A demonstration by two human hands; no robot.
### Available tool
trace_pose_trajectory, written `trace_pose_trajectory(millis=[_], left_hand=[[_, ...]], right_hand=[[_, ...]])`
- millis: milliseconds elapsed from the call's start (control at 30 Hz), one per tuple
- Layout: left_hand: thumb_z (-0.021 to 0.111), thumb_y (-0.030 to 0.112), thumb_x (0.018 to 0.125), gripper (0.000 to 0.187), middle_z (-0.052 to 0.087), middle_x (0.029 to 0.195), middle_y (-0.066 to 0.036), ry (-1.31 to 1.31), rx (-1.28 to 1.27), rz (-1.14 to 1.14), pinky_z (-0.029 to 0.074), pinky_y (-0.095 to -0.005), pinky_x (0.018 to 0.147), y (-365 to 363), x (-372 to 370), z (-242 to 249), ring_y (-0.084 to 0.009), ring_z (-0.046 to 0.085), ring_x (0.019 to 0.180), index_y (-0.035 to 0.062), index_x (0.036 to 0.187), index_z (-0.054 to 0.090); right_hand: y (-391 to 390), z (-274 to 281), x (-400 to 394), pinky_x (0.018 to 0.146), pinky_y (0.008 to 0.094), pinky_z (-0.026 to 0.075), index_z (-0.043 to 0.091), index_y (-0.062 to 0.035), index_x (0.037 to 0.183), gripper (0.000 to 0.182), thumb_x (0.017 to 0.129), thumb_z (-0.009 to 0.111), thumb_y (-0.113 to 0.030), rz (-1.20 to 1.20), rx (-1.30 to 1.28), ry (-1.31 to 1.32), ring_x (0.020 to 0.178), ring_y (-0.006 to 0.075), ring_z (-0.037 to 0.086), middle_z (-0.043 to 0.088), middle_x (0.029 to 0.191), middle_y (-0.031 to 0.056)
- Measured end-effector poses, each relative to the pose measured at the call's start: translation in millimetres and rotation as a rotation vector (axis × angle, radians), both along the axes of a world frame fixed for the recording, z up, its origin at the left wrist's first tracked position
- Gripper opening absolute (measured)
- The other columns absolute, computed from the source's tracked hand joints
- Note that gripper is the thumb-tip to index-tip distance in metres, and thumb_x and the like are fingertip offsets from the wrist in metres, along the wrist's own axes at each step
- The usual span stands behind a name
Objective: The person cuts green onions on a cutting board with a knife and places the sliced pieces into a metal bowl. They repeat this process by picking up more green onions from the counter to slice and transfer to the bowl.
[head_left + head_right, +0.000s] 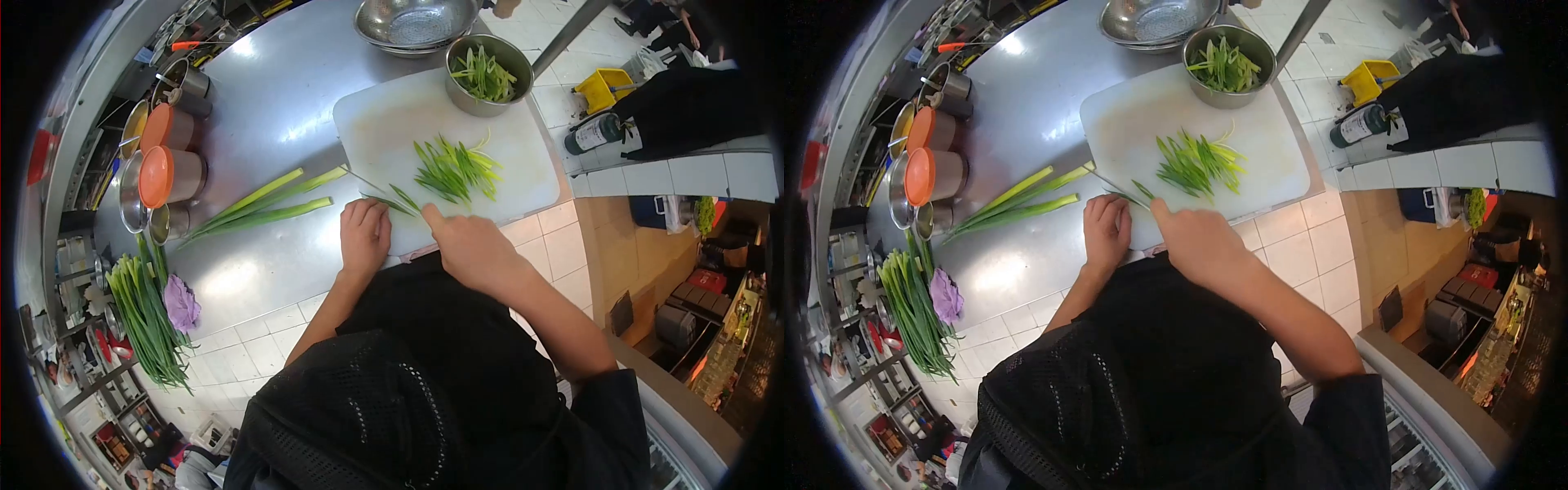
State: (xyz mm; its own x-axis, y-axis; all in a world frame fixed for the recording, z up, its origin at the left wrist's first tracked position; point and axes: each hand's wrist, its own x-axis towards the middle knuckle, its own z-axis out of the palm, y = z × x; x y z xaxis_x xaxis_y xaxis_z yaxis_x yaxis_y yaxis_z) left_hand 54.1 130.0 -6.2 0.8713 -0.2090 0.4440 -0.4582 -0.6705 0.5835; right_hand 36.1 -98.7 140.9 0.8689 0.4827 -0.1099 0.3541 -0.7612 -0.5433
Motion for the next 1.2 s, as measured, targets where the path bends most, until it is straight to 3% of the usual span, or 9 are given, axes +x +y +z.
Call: trace_pose_trajectory(millis=[167,300,367,600,667,733,900,1100,1200], left_hand=[[0.075,-0.001,0.086,0.02,0.071,0.11,-0.012,0.004,0.02,0.028,0.051,-0.0471,0.095,13,11,-1,-0.0363,0.064,0.107,0.0021,0.105,0.073],[0.074,-0.002,0.085,0.02,0.071,0.11,-0.013,-0.007,0.003,0.005,0.052,-0.0479,0.094,14,14,-7,-0.0375,0.064,0.106,0.0011,0.105,0.073],[0.074,-0.001,0.085,0.02,0.071,0.111,-0.013,0.007,0.01,-0.002,0.052,-0.0474,0.095,15,12,-6,-0.0372,0.064,0.106,0.0011,0.105,0.074],[0.074,0.0,0.091,0.018,0.073,0.113,-0.014,0.064,-0.018,-0.041,0.054,-0.0467,0.096,24,15,2,-0.0373,0.067,0.106,0.0005,0.109,0.075],[0.071,-0.001,0.091,0.022,0.071,0.112,-0.014,0.075,-0.09,-0.051,0.053,-0.0464,0.097,33,17,-2,-0.0383,0.066,0.107,0.0012,0.112,0.074],[0.07,-0.003,0.091,0.026,0.069,0.115,-0.017,0.141,-0.189,0.107,0.053,-0.0461,0.099,40,22,4,-0.0397,0.066,0.11,-0.0001,0.117,0.073],[0.068,-0.004,0.093,0.023,0.065,0.119,-0.018,0.2,-0.067,-0.03,0.053,-0.0463,0.099,38,31,20,-0.0404,0.063,0.114,-0.0006,0.116,0.07],[0.067,-0.002,0.097,0.011,0.063,0.113,-0.019,0.182,0.066,-0.005,0.051,-0.0491,0.096,24,26,19,-0.0411,0.061,0.108,0.0017,0.107,0.069],[0.066,-0.003,0.098,0.009,0.066,0.109,-0.018,0.171,0.003,0.07,0.054,-0.0446,0.092,10,20,24,-0.0392,0.066,0.105,0.0005,0.106,0.069]], right_hand=[[4,18,-26,0.07,0.0602,0.056,0.05,0.004,0.132,0.042,0.091,0.058,0.001,-0.031,-0.116,0.188,0.078,0.0501,0.071,0.071,0.083,0.0279],[8,-27,-30,0.072,0.0613,0.055,0.049,0.0046,0.132,0.038,0.095,0.055,0.0,-0.062,-0.105,0.232,0.08,0.0501,0.072,0.072,0.085,0.0288],[15,-79,-23,0.073,0.0617,0.055,0.051,0.0044,0.13,0.031,0.1,0.055,-0.003,-0.124,-0.028,0.183,0.082,0.0501,0.072,0.072,0.086,0.0292],[40,-101,39,0.078,0.0608,0.054,0.055,0.0029,0.124,0.028,0.104,0.065,-0.014,-0.217,0.132,0.109,0.089,0.052,0.071,0.072,0.088,0.0288],[16,-109,56,0.086,0.0598,0.056,0.062,-0.0018,0.122,0.027,0.102,0.069,-0.019,-0.178,0.36,0.269,0.099,0.0498,0.072,0.074,0.099,0.0284],[-6,-99,60,0.088,0.0595,0.055,0.063,-0.0031,0.122,0.026,0.102,0.069,-0.02,-0.191,0.368,0.231,0.102,0.0494,0.071,0.074,0.101,0.0285],[-33,-50,63,0.088,0.0576,0.055,0.065,-0.0071,0.129,0.03,0.102,0.069,-0.02,-0.277,0.12,0.109,0.103,0.0479,0.071,0.073,0.111,0.0272],[-55,-77,68,0.086,0.0567,0.057,0.066,-0.0123,0.137,0.043,0.096,0.074,-0.017,-0.247,-0.051,-0.174,0.105,0.044,0.072,0.07,0.122,0.0183],[-58,-77,57,0.088,0.0482,0.057,0.067,-0.0103,0.138,0.047,0.092,0.078,-0.014,-0.292,0.049,-0.352,0.104,0.0381,0.07,0.067,0.12,0.0176]])
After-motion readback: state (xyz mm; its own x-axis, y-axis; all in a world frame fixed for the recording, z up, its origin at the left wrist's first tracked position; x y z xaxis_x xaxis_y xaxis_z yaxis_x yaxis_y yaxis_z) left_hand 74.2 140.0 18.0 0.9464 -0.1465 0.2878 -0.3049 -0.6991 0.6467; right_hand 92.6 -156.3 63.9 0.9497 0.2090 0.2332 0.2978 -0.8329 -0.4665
